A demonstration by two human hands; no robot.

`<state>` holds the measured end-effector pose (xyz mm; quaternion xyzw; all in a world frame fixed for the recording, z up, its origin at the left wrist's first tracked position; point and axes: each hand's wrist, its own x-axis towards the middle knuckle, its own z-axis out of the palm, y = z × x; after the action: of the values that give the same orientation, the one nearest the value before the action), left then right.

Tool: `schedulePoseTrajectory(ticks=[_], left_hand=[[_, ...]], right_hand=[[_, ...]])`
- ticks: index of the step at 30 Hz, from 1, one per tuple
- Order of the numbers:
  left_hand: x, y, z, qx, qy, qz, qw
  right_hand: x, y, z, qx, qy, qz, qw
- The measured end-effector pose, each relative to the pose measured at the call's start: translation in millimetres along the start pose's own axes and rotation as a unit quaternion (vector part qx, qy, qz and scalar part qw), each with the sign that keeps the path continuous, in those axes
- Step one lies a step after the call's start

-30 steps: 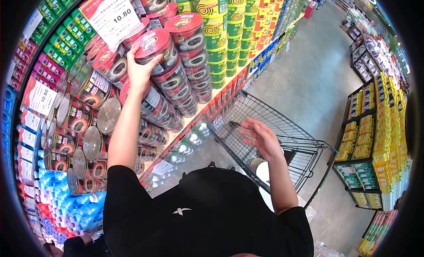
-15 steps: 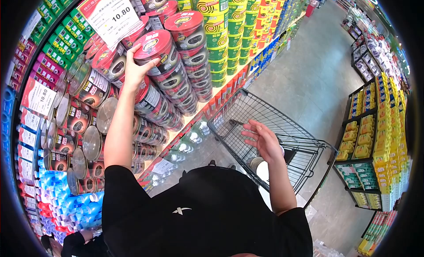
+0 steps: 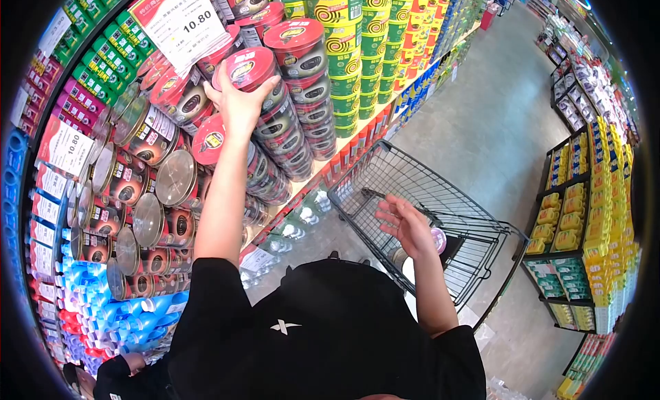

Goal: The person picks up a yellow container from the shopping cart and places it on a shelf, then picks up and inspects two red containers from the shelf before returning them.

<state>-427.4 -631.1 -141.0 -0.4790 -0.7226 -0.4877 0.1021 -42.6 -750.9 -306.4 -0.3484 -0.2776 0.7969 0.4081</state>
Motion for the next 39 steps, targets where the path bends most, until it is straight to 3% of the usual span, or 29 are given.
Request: schedulePoseTrajectory(ticks=[5,13,29,31,33,36,38,39], left_hand=[[2.9,-8.2,11.7,-0.024,0.043,-0.009,0.999],[21.5,-34.6,-6.7,-0.125,-0.043,0.07,0.989],[28.0,-46.7,-18.5,-0.169,-0.121,0.073,0.975],[30.3,-51.1,-16.9,-0.181,-0.136,0.056,0.973],[30.1,-56.0,-16.2,-0.158,-0.091,0.093,0.979],[7.8,-46.8,-21.4,-0.037,0.023,0.179,0.983],[-36.2,-31.8,-25.2,-0.117,0.074,0.203,0.969],[-66.0,-16.9,-25.3,-0.197,0.058,0.175,0.963]], right_hand=[[-4.2,8.2,-3.1,0.001,0.005,0.006,1.0],[-9.1,13.2,-10.9,0.007,0.014,0.006,1.0],[-7.5,25.8,-20.5,-0.01,0.028,0.018,0.999],[-1.7,36.4,-31.3,-0.045,0.052,0.019,0.997],[6.6,58.8,-48.8,-0.093,0.11,0.02,0.989],[23.4,123.6,-111.0,-0.37,0.213,0.007,0.904],[17.7,164.6,-149.5,-0.602,0.24,-0.003,0.762],[5.9,175.0,-154.6,-0.639,0.249,0.03,0.727]])
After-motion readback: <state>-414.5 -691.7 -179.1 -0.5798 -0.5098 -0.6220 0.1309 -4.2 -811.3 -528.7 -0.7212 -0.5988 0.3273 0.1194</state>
